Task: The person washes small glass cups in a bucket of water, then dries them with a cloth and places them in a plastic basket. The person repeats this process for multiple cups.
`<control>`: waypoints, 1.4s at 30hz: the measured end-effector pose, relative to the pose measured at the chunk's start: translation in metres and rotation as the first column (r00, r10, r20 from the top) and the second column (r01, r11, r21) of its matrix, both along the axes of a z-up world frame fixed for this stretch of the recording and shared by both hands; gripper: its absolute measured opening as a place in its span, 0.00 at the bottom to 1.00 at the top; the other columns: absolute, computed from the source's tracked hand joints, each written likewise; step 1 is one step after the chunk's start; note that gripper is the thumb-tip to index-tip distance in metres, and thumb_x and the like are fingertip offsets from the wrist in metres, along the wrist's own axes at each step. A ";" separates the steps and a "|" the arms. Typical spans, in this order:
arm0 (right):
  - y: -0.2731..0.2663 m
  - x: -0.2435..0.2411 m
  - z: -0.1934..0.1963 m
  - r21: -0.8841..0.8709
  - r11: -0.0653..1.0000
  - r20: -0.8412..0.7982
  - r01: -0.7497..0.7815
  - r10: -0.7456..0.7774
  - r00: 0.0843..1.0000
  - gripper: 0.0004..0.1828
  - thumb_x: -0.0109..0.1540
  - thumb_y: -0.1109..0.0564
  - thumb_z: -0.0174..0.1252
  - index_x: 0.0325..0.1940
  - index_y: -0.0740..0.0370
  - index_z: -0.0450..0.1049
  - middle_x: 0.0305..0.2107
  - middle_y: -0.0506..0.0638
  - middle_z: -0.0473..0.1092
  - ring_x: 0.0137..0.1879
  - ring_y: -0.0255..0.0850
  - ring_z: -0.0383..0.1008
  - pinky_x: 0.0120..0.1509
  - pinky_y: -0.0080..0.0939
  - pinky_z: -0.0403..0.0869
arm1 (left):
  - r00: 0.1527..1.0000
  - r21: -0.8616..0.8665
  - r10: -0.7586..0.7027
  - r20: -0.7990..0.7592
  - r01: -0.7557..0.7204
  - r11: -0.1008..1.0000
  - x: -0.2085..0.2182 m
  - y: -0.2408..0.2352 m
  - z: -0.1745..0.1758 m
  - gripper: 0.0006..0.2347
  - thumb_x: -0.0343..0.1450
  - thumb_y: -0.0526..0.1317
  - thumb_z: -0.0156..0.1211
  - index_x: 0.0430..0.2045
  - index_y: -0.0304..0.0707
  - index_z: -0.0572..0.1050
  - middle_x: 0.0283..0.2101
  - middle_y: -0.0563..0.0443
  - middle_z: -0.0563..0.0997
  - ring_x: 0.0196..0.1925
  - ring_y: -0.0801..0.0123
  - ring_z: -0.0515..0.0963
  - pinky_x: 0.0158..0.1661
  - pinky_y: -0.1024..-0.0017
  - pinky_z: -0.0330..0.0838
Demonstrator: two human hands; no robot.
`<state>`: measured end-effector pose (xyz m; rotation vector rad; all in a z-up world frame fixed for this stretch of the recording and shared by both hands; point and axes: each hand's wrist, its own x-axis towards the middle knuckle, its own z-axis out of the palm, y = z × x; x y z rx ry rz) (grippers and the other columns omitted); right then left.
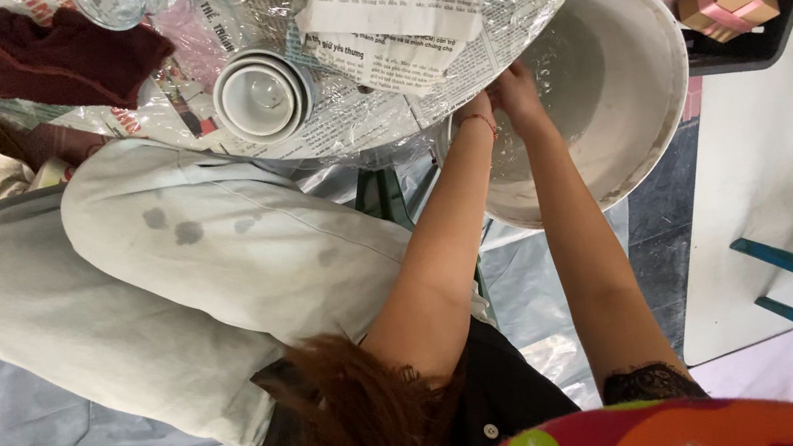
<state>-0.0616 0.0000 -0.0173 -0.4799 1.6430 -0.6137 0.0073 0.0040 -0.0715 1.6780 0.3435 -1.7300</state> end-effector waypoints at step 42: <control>0.017 -0.036 0.061 -0.035 0.996 0.086 -0.078 0.081 0.993 0.25 0.79 0.46 0.40 0.45 0.71 0.69 0.34 0.58 0.76 0.40 0.49 0.78 0.49 0.49 0.79 | 0.730 -0.107 -0.438 0.524 0.566 0.817 0.005 0.003 0.088 0.24 0.70 0.52 0.53 0.53 0.33 0.76 0.56 0.42 0.80 0.55 0.54 0.79 0.54 0.60 0.71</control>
